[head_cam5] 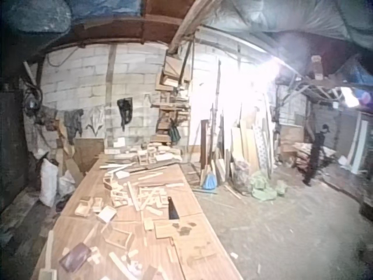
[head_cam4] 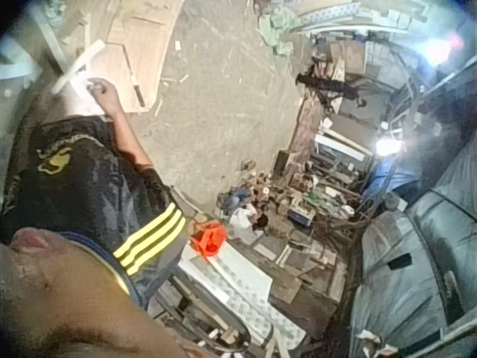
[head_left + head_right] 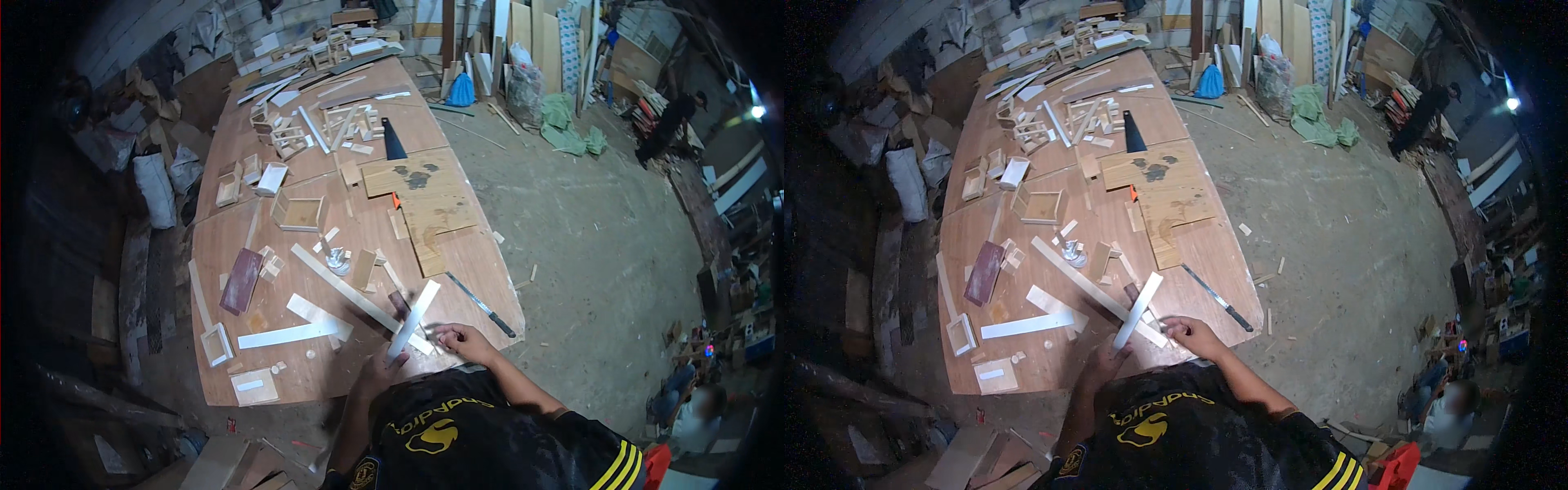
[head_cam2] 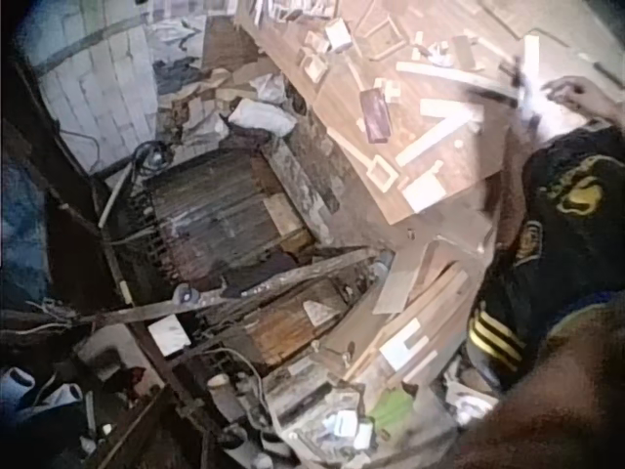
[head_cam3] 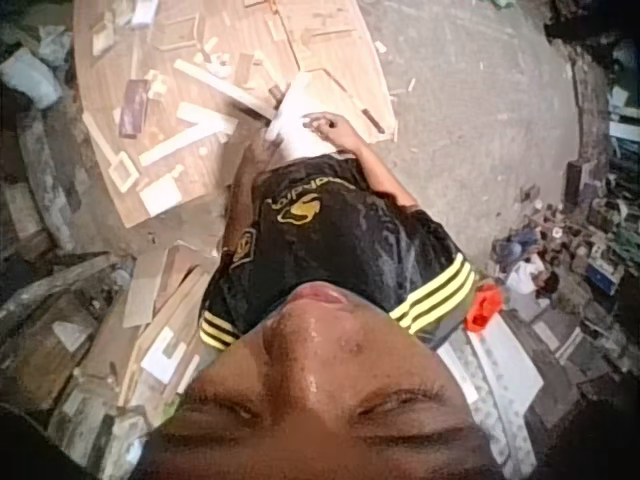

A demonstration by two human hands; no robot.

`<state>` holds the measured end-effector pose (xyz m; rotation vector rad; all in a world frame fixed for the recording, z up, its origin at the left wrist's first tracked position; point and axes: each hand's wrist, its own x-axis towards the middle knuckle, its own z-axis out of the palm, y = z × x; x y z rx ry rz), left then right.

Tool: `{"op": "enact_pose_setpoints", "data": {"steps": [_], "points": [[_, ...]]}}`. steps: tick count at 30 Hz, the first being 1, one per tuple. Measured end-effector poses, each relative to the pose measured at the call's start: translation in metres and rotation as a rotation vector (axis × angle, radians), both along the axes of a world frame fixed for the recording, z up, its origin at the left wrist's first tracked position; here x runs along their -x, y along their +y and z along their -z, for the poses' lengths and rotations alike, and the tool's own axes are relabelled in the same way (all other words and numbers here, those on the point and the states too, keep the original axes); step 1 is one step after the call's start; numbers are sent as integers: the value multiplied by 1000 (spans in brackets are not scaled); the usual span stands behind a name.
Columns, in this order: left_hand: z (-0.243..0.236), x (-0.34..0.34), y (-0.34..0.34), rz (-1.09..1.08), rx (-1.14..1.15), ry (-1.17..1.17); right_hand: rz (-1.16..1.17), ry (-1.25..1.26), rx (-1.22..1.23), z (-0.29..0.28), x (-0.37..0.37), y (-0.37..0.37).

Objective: Cutting a small piece of wood with a hacksaw.

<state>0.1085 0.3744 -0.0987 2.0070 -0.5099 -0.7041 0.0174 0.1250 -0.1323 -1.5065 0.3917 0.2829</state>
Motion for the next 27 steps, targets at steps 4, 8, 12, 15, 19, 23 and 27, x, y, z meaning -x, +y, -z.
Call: {"op": "enact_pose_setpoints", "data": {"steps": [4,8,12,15,19,23,27], "points": [[-19,3,-26,139,15,52,25,-68,79,-2,16,-18],[-9,16,-48,310,-149,59,70,-75,-164,-36,30,-36],[-14,31,-81,385,-165,53,-18,-100,-147,-36,51,-66],[-21,43,-109,446,-247,-3,130,-42,-222,-30,70,-80],[-53,71,-147,442,-225,-99,274,-10,-301,-22,104,-108],[-37,93,-165,399,-87,-270,329,-62,-273,-14,126,-138],[-16,110,-178,362,-145,-378,277,-43,-167,-19,140,-157]]}}
